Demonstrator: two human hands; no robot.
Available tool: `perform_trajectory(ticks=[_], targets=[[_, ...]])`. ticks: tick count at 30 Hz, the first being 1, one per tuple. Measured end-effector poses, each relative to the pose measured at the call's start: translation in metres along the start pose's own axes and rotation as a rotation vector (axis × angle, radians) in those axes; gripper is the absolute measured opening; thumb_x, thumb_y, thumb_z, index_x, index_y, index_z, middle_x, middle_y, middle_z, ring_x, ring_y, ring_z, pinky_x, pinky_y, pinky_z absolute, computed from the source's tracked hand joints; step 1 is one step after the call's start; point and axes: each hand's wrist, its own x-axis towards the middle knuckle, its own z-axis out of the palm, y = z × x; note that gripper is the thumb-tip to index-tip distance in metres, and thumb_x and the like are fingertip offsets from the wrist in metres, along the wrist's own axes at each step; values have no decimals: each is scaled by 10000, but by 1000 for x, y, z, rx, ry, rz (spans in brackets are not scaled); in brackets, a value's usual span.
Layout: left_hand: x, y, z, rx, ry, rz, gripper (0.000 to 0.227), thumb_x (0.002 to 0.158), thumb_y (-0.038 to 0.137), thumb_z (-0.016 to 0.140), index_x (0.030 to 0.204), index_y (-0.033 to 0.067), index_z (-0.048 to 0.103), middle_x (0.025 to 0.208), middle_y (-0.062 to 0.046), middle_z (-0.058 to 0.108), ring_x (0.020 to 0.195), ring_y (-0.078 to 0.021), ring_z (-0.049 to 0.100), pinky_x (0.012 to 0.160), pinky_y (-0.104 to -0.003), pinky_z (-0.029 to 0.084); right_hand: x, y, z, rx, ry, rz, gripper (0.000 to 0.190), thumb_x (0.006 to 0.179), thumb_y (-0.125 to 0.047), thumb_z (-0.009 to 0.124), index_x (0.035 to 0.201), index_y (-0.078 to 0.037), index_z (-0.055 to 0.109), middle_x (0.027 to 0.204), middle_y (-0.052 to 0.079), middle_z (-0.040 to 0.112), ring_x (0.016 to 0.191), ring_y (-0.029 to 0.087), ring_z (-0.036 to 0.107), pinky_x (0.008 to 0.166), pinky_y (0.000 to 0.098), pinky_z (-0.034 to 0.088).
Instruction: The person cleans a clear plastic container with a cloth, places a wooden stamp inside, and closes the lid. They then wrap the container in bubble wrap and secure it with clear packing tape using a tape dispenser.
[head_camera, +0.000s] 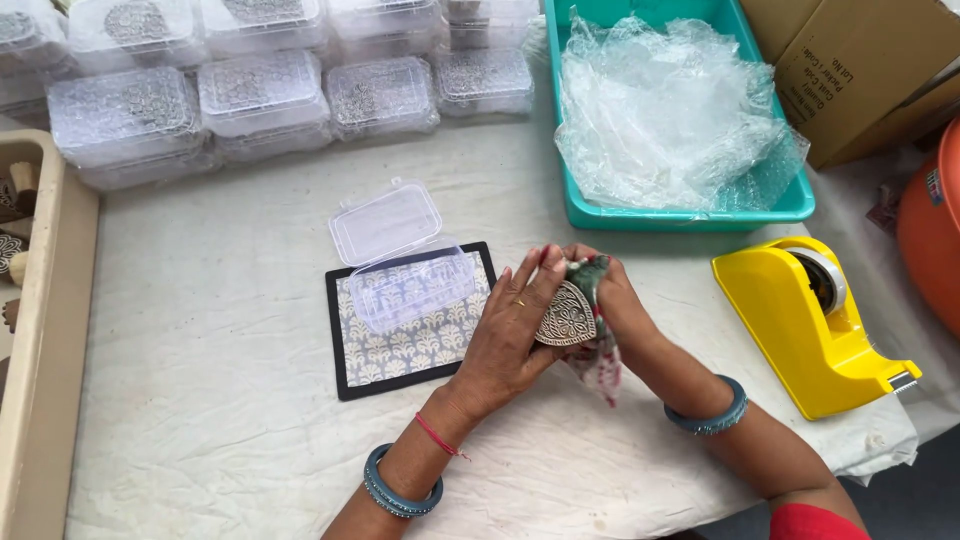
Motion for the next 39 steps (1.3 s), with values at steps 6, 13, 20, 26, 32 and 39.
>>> perform_trajectory(ticks=[6, 13, 20, 26, 32, 39], targets=[[-10, -8, 25, -123, 179, -104, 910, 859, 161, 807, 1590, 111, 268, 1691, -156, 305, 1588, -363, 301, 1309, -514, 259, -23, -14, 39, -250, 256, -112, 383, 1085, -310, 494, 1225, 1, 669, 1035, 71, 720, 938, 141, 687, 848, 309, 567], [-6, 7, 17, -271, 249, -241, 855, 922, 74, 694, 1617, 36, 198, 1608, -247, 368, 1474, -400, 427, 1228, -475, 372, -28, 2, 33, -506, 129, -628, 607, 1073, -499, 586, 1366, 32, 567, 1295, 92, 589, 1185, 161, 586, 997, 293, 504], [-9, 2, 19, -584, 165, -344, 642, 941, -1, 696, 1517, 35, 416, 1404, -146, 564, 1277, -240, 639, 997, -321, 606, -11, 15, -9, -214, 275, -296, 469, 1086, -427, 654, 1192, 28, 689, 980, 49, 691, 899, 106, 609, 775, 264, 524], [-3, 19, 6, -424, 253, -345, 641, 877, -30, 701, 1475, 12, 475, 1296, -117, 552, 1165, -200, 660, 916, -291, 653, -30, -32, 50, -447, 51, -664, 647, 1071, -549, 592, 1390, 12, 548, 1358, 156, 547, 1251, 210, 596, 1054, 316, 522], [-7, 13, 2, -535, 270, -332, 626, 915, 93, 755, 1446, -20, 445, 1308, -120, 559, 1184, -185, 666, 958, -294, 627, -25, -20, 34, -698, 95, -765, 718, 980, -590, 670, 1348, 22, 601, 1255, 146, 608, 1128, 212, 649, 930, 324, 555], [-3, -9, 6, -1242, 298, -617, 589, 953, 147, 715, 1477, -20, 503, 1246, -133, 687, 1094, -175, 697, 950, -334, 620, -27, -11, 19, -601, 268, -609, 412, 1031, -361, 738, 1136, 36, 713, 1080, 109, 673, 889, 169, 647, 731, 313, 526]])
